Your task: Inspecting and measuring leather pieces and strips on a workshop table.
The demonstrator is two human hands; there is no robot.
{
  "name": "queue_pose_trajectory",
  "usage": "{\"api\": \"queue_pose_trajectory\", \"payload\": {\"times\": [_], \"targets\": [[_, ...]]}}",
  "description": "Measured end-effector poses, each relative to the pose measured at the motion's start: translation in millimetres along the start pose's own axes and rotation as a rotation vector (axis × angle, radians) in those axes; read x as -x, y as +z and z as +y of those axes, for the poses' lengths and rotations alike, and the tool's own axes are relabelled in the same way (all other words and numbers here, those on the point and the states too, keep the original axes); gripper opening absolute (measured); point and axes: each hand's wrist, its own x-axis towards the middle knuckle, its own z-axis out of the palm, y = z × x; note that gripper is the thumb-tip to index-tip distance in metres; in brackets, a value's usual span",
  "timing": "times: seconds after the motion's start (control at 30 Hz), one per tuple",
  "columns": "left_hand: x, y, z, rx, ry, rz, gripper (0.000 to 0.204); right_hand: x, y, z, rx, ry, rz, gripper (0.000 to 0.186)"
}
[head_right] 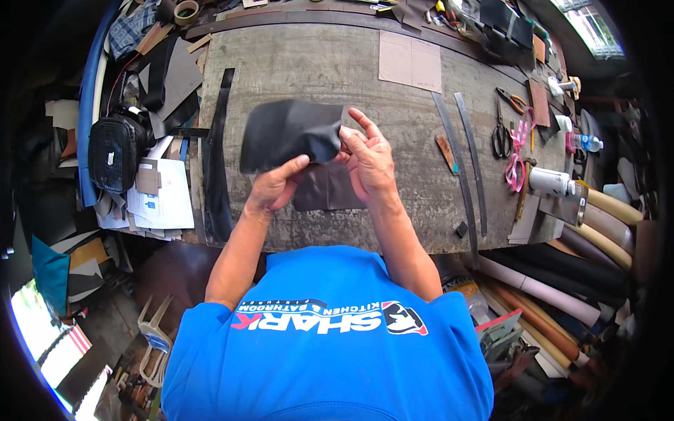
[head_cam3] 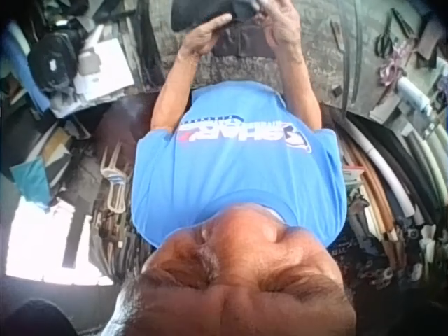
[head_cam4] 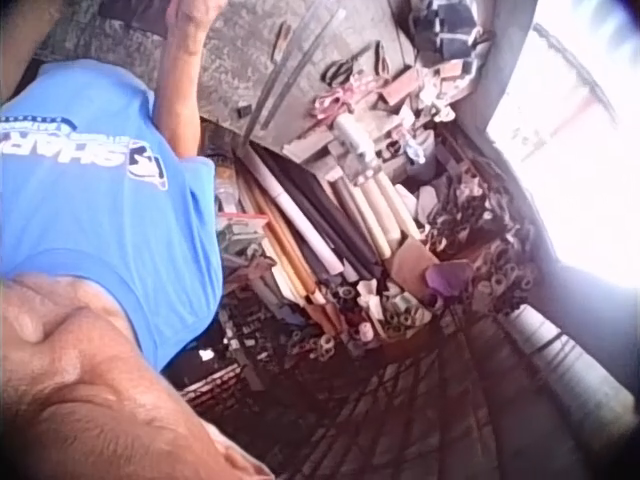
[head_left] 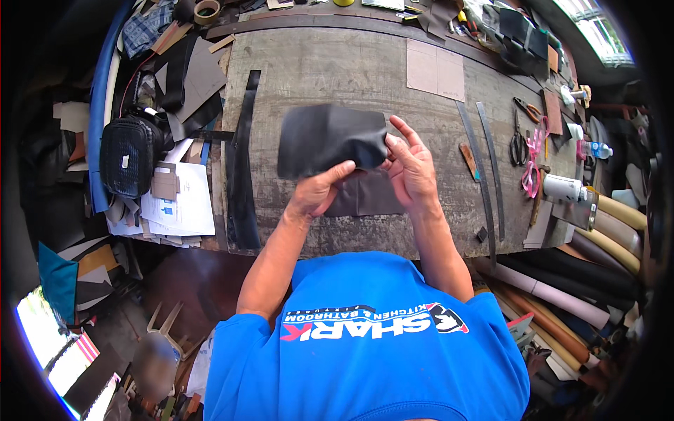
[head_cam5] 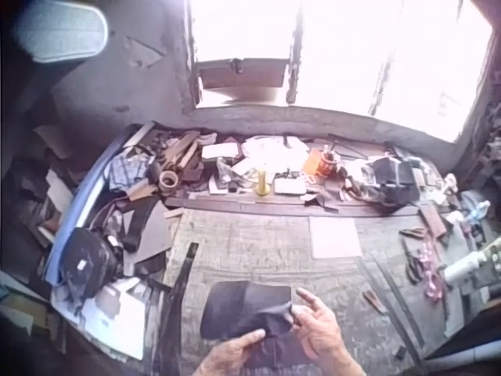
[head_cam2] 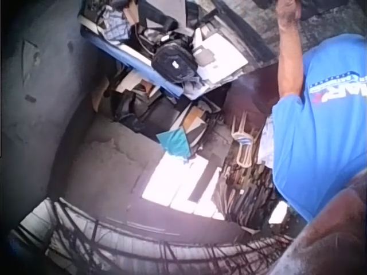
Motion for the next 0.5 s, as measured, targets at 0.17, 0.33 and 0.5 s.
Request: {"api": "queue_pose_trajectory", "payload": {"times": [0.17, 0.33, 0.5], "targets": [[10, -19, -31, 0.294, 0.099, -0.056, 0.055, 47, 23, -29, 0.532, -0.18, 0.025, 0.029], [-6, -40, -20, 0.594, -0.04, -0.054, 0.054, 62, 17, -32, 0.511, -0.243, -0.035, 0.026], [3, -41, -10, -0.038, 0.068, -0.044, 0.032, 71, -28, -30, 0.788, -0.357, -0.001, 0.021]]}}
